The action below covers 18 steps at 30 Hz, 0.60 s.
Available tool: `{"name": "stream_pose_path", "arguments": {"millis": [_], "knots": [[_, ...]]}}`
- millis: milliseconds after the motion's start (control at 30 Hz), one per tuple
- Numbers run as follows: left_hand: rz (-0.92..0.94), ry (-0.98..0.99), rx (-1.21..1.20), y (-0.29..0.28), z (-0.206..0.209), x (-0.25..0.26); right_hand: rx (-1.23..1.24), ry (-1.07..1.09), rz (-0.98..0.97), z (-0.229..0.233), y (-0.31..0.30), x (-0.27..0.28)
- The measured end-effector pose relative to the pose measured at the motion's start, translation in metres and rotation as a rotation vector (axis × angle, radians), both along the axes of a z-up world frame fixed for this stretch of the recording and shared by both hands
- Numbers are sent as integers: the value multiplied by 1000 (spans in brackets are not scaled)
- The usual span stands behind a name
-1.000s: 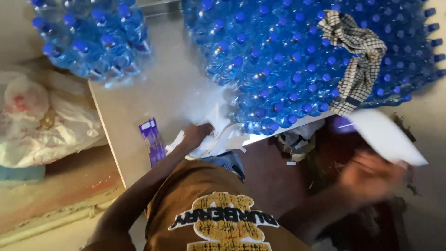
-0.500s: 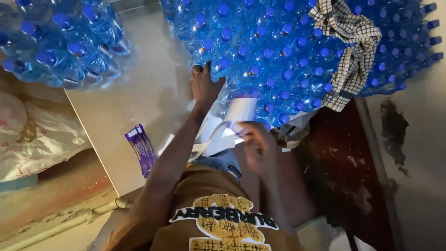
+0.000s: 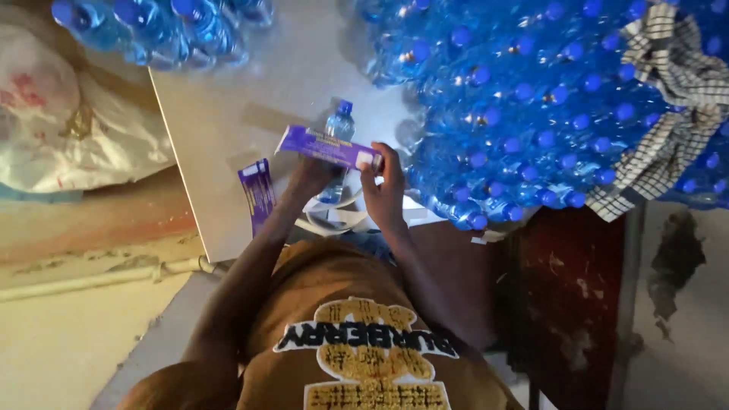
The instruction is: A person is manually applying purple adhesive labels to clear plastic water bottles in a production environment.
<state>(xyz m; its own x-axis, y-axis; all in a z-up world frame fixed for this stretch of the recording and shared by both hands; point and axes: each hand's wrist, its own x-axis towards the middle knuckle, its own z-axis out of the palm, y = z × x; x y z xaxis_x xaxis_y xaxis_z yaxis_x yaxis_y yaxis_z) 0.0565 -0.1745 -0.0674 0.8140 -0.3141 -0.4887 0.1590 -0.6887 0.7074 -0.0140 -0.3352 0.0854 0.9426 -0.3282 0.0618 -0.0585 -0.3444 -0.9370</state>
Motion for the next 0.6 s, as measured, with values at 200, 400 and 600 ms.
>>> {"name": "stream_pose_path", "arguments": {"millis": [200, 400, 600], "knots": [[380, 262, -426, 31, 91, -26, 251, 165, 26, -30, 25, -12], [592, -20, -284, 36, 109, -31, 360, 326, -94, -79, 20, -46], [477, -99, -259, 51, 96, -44, 577, 431, -233, -108, 25, -66]]}}
